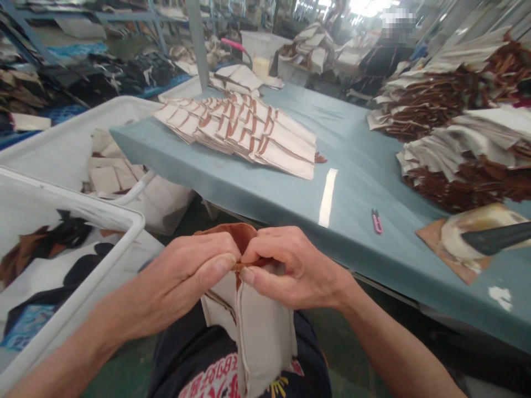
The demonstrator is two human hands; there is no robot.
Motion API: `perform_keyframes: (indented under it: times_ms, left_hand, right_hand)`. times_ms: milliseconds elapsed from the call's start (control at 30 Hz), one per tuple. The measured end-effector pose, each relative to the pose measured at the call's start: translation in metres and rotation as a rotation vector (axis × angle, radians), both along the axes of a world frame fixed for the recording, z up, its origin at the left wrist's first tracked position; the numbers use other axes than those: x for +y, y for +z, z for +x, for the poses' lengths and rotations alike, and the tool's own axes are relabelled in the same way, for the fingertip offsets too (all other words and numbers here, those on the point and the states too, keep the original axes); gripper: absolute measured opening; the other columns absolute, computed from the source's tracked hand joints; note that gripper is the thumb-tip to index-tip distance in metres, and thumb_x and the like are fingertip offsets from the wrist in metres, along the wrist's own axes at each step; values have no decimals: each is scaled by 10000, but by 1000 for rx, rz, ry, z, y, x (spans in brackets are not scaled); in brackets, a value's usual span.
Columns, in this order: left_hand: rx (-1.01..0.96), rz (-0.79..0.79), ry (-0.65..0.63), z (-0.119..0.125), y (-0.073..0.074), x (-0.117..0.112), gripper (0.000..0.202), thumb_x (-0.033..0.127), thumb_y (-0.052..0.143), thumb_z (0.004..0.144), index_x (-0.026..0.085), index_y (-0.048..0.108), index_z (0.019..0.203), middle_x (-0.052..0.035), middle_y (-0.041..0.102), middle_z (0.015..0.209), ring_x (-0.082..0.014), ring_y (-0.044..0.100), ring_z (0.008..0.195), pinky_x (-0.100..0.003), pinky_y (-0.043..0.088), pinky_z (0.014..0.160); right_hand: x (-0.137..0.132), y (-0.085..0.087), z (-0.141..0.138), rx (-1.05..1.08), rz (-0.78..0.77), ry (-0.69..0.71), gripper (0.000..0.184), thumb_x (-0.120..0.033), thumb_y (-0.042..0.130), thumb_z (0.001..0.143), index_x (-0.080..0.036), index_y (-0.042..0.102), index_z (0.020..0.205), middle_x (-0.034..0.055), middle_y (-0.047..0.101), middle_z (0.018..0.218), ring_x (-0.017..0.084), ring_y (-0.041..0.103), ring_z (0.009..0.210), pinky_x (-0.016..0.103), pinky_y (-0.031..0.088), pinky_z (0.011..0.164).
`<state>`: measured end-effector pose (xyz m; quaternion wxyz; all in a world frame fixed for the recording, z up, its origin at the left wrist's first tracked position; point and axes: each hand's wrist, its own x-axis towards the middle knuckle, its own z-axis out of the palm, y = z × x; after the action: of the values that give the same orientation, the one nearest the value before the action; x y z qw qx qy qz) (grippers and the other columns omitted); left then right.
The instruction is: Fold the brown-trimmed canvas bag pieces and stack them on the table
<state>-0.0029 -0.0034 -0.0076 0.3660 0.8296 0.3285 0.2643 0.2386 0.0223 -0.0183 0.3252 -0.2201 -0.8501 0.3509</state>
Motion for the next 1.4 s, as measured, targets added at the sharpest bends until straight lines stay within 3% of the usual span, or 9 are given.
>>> perform_keyframes:
  times_ms: [167,400,633,800,967,1133,1233,1300,1400]
  left_hand:
    - [71,-16,-39,4,14,7,452,320,476,1145,212,523,708,44,540,669,-128,506,612,-265,376,599]
    - [3,-217,-18,15,8,6,423,344,546,1060,213,503,661,66,479,587,-101,432,527,-215,340,493]
    - [-6,75,130,7,-11,-15,380,219,507,1025,223,432,652,79,403,545,-88,384,467,-253,286,480]
    - [-2,6,220,-10,-9,-23,483,378,557,1071,222,488,620,66,478,541,-87,440,459,-209,325,443]
    - [70,43,308,-21,-11,-24,520,387,557,1090,209,495,605,62,455,570,-84,442,490,-216,316,482]
    - [125,201,252,-32,-15,-19,388,305,604,1057,233,569,677,58,552,604,-114,537,517,-228,409,544]
    - [117,154,222,-32,-11,-13,168,405,676,1031,276,782,1017,13,809,923,-199,750,820,-237,558,742]
    - [56,91,167,-24,-7,-7,204,411,707,1013,290,801,1148,8,842,1065,-206,775,942,-233,573,833]
    - [-51,-67,22,-5,-2,2,140,333,694,1003,234,780,955,16,806,935,-159,743,836,-210,556,802]
  right_hand:
    - [6,2,5,-82,1,40,204,-265,699,1007,-201,671,815,-33,682,744,121,574,677,275,409,712]
    - [14,5,11,-23,-71,114,252,-352,735,1026,-201,675,833,-27,700,791,137,600,750,294,439,786]
    - [29,-14,28,-100,-193,44,206,-372,717,956,-188,699,865,6,726,869,163,623,797,314,467,814]
    - [31,-23,40,-104,-374,2,166,-339,702,887,-181,664,856,-9,668,824,144,562,736,267,448,704]
    - [17,-9,42,21,-452,80,231,-375,742,918,-181,648,835,-34,604,764,120,497,697,244,403,647]
    - [6,14,31,72,-331,57,142,-223,729,928,-179,653,816,-31,639,788,105,522,707,231,424,673]
    - [5,24,23,86,-259,101,129,-148,705,902,-188,637,800,-51,621,769,94,508,686,226,415,669]
    - [6,25,18,77,-237,137,132,-146,693,896,-192,627,791,-58,609,764,90,496,673,228,413,671]
    - [8,20,14,33,-228,142,128,-155,692,878,-193,625,775,-58,610,758,91,505,669,230,411,670]
